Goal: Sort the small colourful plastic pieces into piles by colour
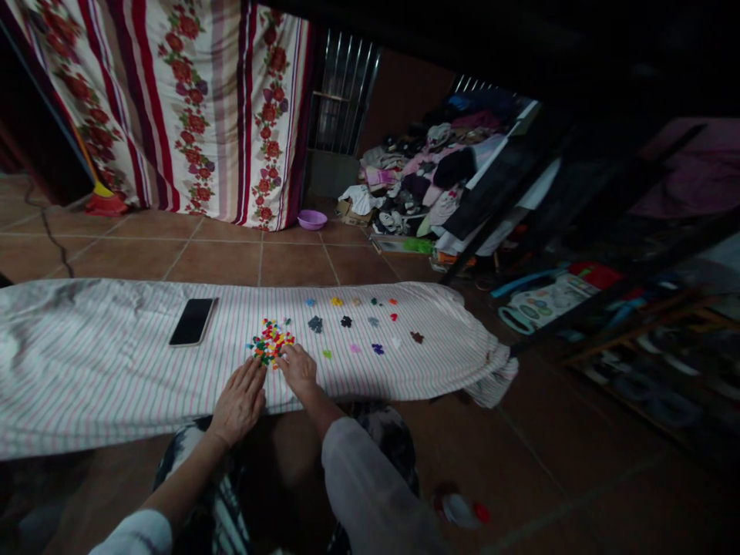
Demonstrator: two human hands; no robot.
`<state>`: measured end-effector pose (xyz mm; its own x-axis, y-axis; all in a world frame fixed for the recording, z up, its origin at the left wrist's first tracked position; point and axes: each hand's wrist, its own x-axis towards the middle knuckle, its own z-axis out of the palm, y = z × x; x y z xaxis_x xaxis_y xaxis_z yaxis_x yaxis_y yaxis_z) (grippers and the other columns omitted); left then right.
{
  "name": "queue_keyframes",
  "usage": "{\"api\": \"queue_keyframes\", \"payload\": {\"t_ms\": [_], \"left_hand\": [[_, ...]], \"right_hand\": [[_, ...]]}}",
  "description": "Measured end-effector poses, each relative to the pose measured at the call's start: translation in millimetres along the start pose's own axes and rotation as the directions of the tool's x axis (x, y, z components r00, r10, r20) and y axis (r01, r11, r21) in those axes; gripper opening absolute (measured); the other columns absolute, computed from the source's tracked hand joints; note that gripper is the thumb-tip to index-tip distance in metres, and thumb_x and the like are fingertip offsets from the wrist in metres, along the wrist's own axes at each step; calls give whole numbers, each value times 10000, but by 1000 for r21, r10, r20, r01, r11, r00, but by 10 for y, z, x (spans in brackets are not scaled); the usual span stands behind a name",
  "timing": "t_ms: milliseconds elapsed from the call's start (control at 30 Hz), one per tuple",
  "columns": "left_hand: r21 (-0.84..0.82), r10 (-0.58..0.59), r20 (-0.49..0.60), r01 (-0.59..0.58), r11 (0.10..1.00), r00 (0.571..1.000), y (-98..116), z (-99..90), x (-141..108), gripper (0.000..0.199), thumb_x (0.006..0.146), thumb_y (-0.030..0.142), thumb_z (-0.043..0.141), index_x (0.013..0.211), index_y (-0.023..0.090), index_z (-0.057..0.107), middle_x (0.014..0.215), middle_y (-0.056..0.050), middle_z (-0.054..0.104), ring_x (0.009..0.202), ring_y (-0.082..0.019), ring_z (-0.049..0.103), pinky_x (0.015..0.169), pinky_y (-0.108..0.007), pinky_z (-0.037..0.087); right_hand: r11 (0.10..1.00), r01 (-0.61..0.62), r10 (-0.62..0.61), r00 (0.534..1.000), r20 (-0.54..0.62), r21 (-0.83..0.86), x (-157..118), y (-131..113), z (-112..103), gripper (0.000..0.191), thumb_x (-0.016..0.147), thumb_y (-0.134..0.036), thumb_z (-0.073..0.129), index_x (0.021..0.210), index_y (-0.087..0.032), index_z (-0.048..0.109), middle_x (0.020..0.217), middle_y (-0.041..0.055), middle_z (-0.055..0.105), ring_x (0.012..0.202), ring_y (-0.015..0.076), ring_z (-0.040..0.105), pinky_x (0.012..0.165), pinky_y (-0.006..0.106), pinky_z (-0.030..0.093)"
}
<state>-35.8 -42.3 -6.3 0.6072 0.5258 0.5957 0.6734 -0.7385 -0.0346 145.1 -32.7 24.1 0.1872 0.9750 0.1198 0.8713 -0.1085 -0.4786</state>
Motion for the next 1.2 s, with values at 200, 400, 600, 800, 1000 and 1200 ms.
{"api": "queue_keyframes", "payload": {"t_ms": [200, 400, 600, 800, 1000, 1200], "left_hand": [[-13, -55, 43, 56, 998, 998, 12, 62, -122, 459, 935, 262, 369, 1349, 122, 508, 1445, -142, 482, 1396, -271, 367, 1068, -431, 420], [48, -76, 136, 70, 996, 988, 62, 93, -162, 510, 967, 341, 319, 1406, 114, 442, 1476, -138, 437, 1389, -259, 380, 1089, -427, 381], [60, -145, 179, 136, 989, 973, 94, 136, -98, 517, 974, 358, 287, 1421, 143, 428, 1477, -124, 435, 1396, -252, 369, 1101, -439, 353], [43, -254, 205, 251, 967, 945, 213, 216, -16, 528, 976, 364, 250, 1429, 151, 420, 1485, -151, 417, 1389, -268, 381, 1080, -465, 372], [71, -274, 208, 265, 962, 939, 311, 129, 90, 537, 964, 396, 295, 1441, 177, 406, 1499, -151, 400, 1404, -296, 350, 1092, -502, 346], [93, -306, 207, 293, 952, 929, 231, 160, 132, 549, 940, 445, 343, 1429, 213, 431, 1510, -157, 377, 1410, -350, 322, 1076, -574, 332]], "right_hand": [[1000, 2, -2, 1000, -8, 30, -13, 12, -20, 169, 928, -404, 552, 970, -282, 661, 969, -10, 671, 889, 134, 623, 741, 224, 422], [984, 98, -93, 995, -42, 150, -56, 114, 4, 144, 924, -357, 567, 980, -272, 670, 915, -11, 676, 867, 133, 625, 766, 218, 433], [949, 144, -127, 989, -78, 281, -77, 214, 59, 149, 912, -307, 574, 1021, -282, 672, 989, -11, 689, 860, 127, 636, 805, 222, 459], [924, 144, -121, 989, -85, 355, -65, 251, 76, 142, 892, -282, 565, 992, -261, 663, 971, -7, 691, 832, 130, 645, 807, 242, 479], [867, 57, -38, 998, -48, 495, -53, 294, 61, 124, 861, -290, 551, 930, -231, 636, 896, -4, 705, 773, 131, 662, 756, 255, 516], [794, -32, 67, 997, -34, 607, -69, 310, 60, 132, 830, -290, 547, 914, -219, 619, 876, 12, 714, 781, 146, 675, 768, 289, 544]]}}
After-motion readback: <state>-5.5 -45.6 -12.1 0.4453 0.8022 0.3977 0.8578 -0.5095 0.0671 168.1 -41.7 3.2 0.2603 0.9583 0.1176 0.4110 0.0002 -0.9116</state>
